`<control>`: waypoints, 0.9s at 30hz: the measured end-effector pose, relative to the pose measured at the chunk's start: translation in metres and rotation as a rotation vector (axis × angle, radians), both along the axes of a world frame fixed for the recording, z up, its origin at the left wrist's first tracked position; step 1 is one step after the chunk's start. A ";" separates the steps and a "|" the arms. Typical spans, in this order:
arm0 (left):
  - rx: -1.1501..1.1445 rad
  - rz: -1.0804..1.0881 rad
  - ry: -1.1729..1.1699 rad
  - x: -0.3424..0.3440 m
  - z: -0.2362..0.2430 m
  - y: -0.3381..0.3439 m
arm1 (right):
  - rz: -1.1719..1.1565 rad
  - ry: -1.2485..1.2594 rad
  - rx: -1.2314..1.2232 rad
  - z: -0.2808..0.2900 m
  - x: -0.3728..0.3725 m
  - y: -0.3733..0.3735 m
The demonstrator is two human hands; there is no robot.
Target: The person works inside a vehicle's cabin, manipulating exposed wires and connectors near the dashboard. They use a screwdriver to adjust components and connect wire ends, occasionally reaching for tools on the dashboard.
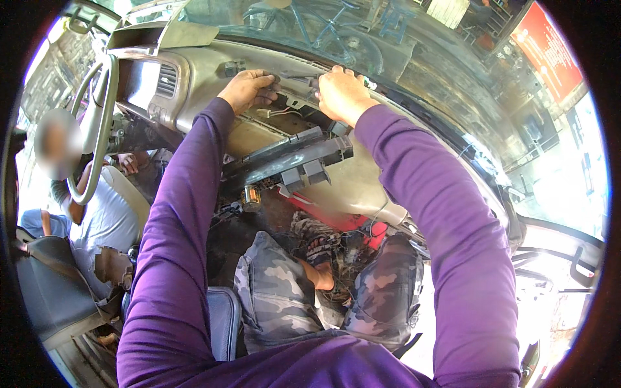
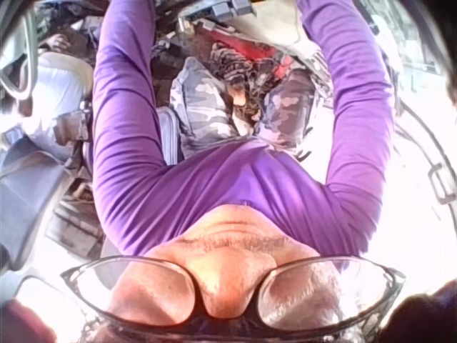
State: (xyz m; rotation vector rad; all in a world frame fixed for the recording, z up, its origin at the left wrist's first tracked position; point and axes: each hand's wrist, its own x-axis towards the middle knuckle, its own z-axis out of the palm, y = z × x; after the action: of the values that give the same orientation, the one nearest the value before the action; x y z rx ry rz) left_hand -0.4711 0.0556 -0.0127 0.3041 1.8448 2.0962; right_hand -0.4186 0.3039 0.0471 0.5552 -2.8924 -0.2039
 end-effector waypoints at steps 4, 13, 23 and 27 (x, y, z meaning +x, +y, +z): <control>-0.036 -0.019 0.032 -0.002 -0.001 -0.002 | 0.012 -0.026 -0.034 -0.004 -0.006 -0.005; 0.000 -0.042 0.041 -0.003 -0.004 -0.001 | 0.145 0.040 0.038 0.002 -0.004 -0.003; -0.051 0.040 0.051 -0.007 -0.006 -0.002 | -0.039 -0.295 -0.099 0.028 0.017 -0.043; -0.087 0.037 0.081 -0.007 -0.005 0.001 | -0.057 -0.258 -0.107 0.020 0.014 -0.041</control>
State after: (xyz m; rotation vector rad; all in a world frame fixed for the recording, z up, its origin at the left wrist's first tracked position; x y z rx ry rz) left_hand -0.4781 0.0562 -0.0180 0.3401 1.9958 2.0490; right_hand -0.4049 0.2627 0.0672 0.5145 -3.1472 0.0170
